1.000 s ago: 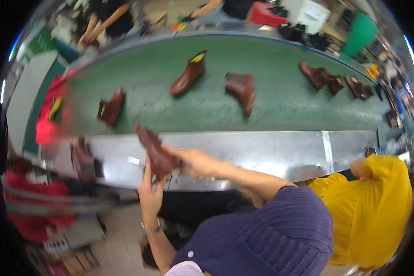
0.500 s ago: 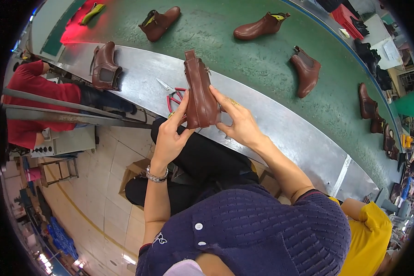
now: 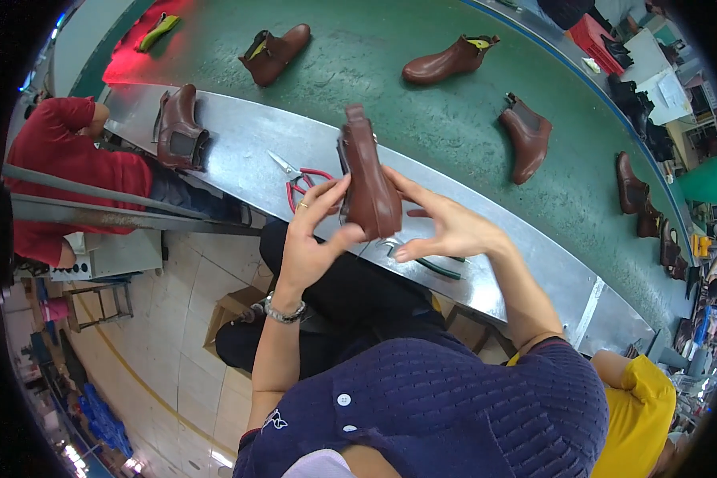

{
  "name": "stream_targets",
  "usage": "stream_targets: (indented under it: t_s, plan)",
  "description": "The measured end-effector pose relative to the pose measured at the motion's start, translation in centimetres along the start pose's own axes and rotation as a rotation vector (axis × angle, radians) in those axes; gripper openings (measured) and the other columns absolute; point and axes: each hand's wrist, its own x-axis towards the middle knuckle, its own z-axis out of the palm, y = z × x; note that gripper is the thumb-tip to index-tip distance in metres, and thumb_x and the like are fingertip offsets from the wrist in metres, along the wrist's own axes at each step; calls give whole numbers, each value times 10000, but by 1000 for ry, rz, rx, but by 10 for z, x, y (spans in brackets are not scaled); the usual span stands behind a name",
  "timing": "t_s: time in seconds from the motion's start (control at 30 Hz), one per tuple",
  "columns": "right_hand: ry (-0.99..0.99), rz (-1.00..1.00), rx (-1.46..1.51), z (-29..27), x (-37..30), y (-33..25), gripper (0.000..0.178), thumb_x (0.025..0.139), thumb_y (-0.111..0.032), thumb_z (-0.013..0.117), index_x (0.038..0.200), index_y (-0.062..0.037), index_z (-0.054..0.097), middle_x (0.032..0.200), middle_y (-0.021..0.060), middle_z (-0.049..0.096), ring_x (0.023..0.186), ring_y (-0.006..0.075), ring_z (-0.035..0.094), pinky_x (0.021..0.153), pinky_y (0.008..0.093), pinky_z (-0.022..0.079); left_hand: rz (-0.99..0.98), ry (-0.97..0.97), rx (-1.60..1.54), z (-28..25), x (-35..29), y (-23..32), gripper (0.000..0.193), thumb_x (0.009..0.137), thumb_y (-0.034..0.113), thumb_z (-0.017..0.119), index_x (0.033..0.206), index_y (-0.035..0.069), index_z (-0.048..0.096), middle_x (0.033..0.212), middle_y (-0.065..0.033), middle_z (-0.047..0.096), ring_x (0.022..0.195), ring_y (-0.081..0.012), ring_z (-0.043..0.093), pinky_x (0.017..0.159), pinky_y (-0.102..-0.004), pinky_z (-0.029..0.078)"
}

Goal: Manufacturing and inspecting shoes on a factory production line.

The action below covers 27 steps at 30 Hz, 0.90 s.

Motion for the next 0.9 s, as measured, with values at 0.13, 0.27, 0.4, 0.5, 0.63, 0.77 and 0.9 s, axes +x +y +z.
stream_targets:
  t_s: [0.13, 0.27, 0.4, 0.5, 0.63, 0.77, 0.9]
  plan:
    - [87, 309, 10, -23, 3, -38, 748, 924, -374, 638, 1491, -16, 307, 1381, 160, 514, 1252, 245, 500, 1026, 357, 410, -401, 123, -346, 34, 24, 9, 797, 645, 339, 893, 1267, 7, 521, 1224, -123, 500, 1045, -230, 533, 878, -356, 479]
    - [-64, 282, -446, -55, 9, -30, 539, 949, -356, 579, 1340, -6, 458, 1010, 265, 653, 945, 380, 643, 805, 419, 498, -190, 317, 0, 71, 38, -7, 1055, 603, 314, 927, 1382, -33, 305, 1339, -200, 405, 1252, -336, 430, 1052, -441, 367]
    - [-263, 428, -465, -72, 25, -46, 493, 926, -317, 617, 1259, 28, 506, 1015, 232, 669, 945, 364, 650, 813, 431, 492, -377, 150, -798, 98, 44, -34, 958, 638, 137, 918, 1360, -24, 310, 1302, -163, 439, 1147, -215, 522, 939, -339, 489]
    - [-369, 437, -489, -87, 41, -41, 410, 909, -256, 646, 1166, 40, 527, 956, 215, 668, 894, 349, 655, 761, 426, 497, -336, 255, -771, 114, 46, -33, 762, 626, 89, 918, 1189, 4, 412, 1141, -109, 551, 1047, -175, 572, 908, -322, 499]
    - [-381, 422, -541, -89, 55, -39, 336, 883, -197, 667, 1092, 35, 541, 869, 216, 666, 828, 373, 657, 713, 434, 502, -291, 359, -780, 125, 52, -47, 726, 616, 80, 923, 1144, -5, 433, 1096, -118, 589, 987, -178, 610, 858, -312, 524]
    - [-251, 472, -567, -81, 58, -45, 317, 857, -180, 672, 1050, 42, 552, 788, 231, 654, 789, 407, 647, 710, 458, 500, -268, 321, -834, 124, 56, -56, 715, 625, 103, 923, 1138, -20, 441, 1089, -139, 606, 983, -197, 633, 850, -326, 538]
    - [-138, 498, -618, -73, 57, -45, 327, 835, -174, 686, 1023, 53, 545, 761, 259, 638, 778, 448, 632, 692, 486, 491, -317, 224, -902, 112, 60, -57, 666, 673, 55, 878, 1212, -14, 494, 1176, -122, 608, 1051, -191, 608, 925, -332, 505]
